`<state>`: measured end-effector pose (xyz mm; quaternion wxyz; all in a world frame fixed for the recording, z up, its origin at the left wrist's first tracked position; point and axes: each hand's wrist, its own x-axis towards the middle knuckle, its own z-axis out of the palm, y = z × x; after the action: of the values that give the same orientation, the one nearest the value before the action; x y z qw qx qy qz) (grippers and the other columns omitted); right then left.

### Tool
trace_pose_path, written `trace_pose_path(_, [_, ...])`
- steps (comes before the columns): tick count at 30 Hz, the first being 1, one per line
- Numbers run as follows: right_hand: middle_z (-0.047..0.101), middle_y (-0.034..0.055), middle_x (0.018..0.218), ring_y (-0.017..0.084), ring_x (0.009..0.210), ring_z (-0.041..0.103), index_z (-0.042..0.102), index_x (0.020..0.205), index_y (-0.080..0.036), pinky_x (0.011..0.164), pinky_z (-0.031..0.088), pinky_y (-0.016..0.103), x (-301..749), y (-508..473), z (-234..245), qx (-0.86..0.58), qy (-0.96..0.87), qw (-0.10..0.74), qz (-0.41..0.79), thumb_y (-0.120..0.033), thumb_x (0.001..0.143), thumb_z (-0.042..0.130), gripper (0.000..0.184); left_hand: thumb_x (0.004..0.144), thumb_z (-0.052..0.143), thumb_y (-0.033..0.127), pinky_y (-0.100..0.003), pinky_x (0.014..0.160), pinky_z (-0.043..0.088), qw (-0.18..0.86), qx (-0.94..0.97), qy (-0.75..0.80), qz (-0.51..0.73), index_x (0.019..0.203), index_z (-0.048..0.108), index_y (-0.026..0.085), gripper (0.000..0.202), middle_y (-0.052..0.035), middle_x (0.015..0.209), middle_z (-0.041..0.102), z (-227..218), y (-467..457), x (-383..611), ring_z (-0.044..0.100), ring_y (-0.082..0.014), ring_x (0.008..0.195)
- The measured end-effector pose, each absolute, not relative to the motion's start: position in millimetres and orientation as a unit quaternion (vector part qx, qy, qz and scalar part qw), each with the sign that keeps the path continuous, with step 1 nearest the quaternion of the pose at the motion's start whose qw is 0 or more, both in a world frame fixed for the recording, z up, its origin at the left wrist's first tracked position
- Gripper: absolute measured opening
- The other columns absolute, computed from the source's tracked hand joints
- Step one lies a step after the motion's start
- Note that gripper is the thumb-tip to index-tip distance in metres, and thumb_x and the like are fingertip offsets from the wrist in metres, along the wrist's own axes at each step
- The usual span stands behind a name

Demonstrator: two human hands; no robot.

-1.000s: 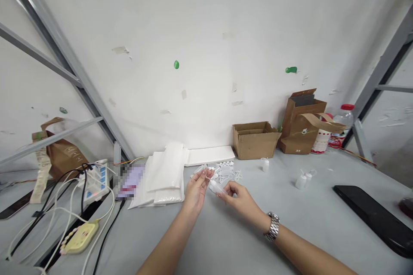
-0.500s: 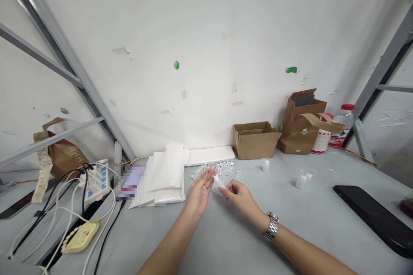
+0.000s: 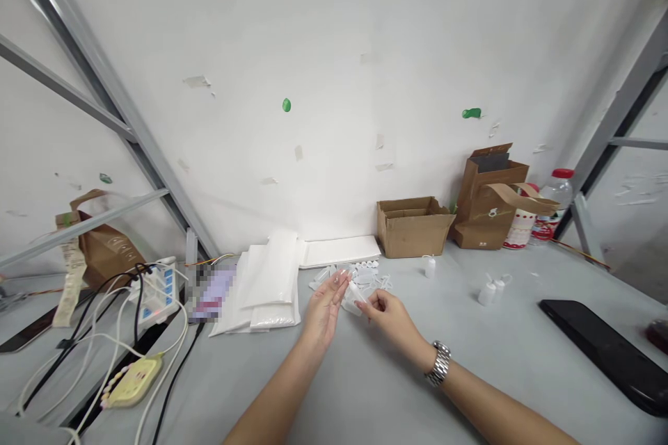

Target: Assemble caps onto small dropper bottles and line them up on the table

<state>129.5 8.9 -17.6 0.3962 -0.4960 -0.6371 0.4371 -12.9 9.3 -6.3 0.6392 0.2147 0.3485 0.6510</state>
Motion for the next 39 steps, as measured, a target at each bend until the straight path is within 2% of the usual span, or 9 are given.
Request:
trace_pose_path(5, [0.05, -0.0032, 0.051, 0.012, 0.052, 0.043, 0.044, 0.059, -0.019, 0.052, 0.033, 0.024, 129, 9, -16, -0.498, -0.633, 0.4, 0.438, -0.043, 0.072, 0.056, 0.03, 0.076, 0.06, 0.024, -0.031, 0.102, 0.032, 0.645, 0.219, 0.341, 0.648, 0.095, 0.062, 0.013, 0.022, -0.0137, 0.115, 0.059, -7, 8, -11, 0.053, -0.0202, 0.11])
trace_pose_path(10, [0.051, -0.0021, 0.052, 0.012, 0.052, 0.045, 0.045, 0.059, -0.019, 0.052, 0.035, 0.024, 130, 11, -17, -0.489, -0.623, 0.42, 0.443, -0.046, 0.072, 0.055, 0.032, 0.073, 0.062, 0.014, -0.035, 0.101, 0.035, 0.643, 0.228, 0.328, 0.654, 0.105, 0.057, 0.016, 0.033, -0.0121, 0.118, 0.057, -8, 4, -8, 0.049, -0.0214, 0.114])
trace_pose_path(14, [0.05, -0.0022, 0.052, 0.013, 0.052, 0.046, 0.044, 0.059, -0.02, 0.053, 0.036, 0.025, 130, 10, -16, -0.481, -0.627, 0.417, 0.45, -0.049, 0.071, 0.055, 0.033, 0.073, 0.059, 0.007, -0.034, 0.099, 0.038, 0.638, 0.204, 0.323, 0.669, 0.111, 0.051, 0.015, 0.039, -0.0135, 0.115, 0.058, -10, 4, -10, 0.053, -0.0201, 0.11])
trace_pose_path(23, [0.045, -0.004, 0.054, 0.011, 0.054, 0.04, 0.041, 0.057, -0.019, 0.052, 0.032, 0.023, 128, 1, -14, -0.466, -0.681, 0.383, 0.415, -0.037, 0.069, 0.058, 0.027, 0.073, 0.047, -0.004, -0.025, 0.097, 0.038, 0.648, 0.183, 0.327, 0.663, 0.107, 0.052, 0.012, 0.038, -0.0149, 0.116, 0.058, -7, 10, -20, 0.052, -0.0169, 0.11])
trace_pose_path(34, [0.045, -0.0036, 0.057, 0.011, 0.056, 0.04, 0.042, 0.058, -0.019, 0.053, 0.032, 0.022, 130, 2, -14, -0.463, -0.701, 0.368, 0.399, -0.034, 0.068, 0.057, 0.024, 0.075, 0.046, -0.002, -0.029, 0.099, 0.037, 0.658, 0.17, 0.332, 0.654, 0.104, 0.054, 0.008, 0.032, -0.0178, 0.118, 0.056, 3, 8, -18, 0.051, -0.0193, 0.111])
trace_pose_path(39, [0.045, -0.0039, 0.056, 0.011, 0.056, 0.04, 0.042, 0.058, -0.019, 0.053, 0.032, 0.022, 130, 2, -14, -0.461, -0.699, 0.378, 0.395, -0.033, 0.069, 0.057, 0.023, 0.073, 0.045, -0.007, -0.028, 0.099, 0.038, 0.669, 0.15, 0.327, 0.651, 0.098, 0.056, 0.006, 0.031, -0.0191, 0.118, 0.055, 5, 8, -19, 0.05, -0.0204, 0.112])
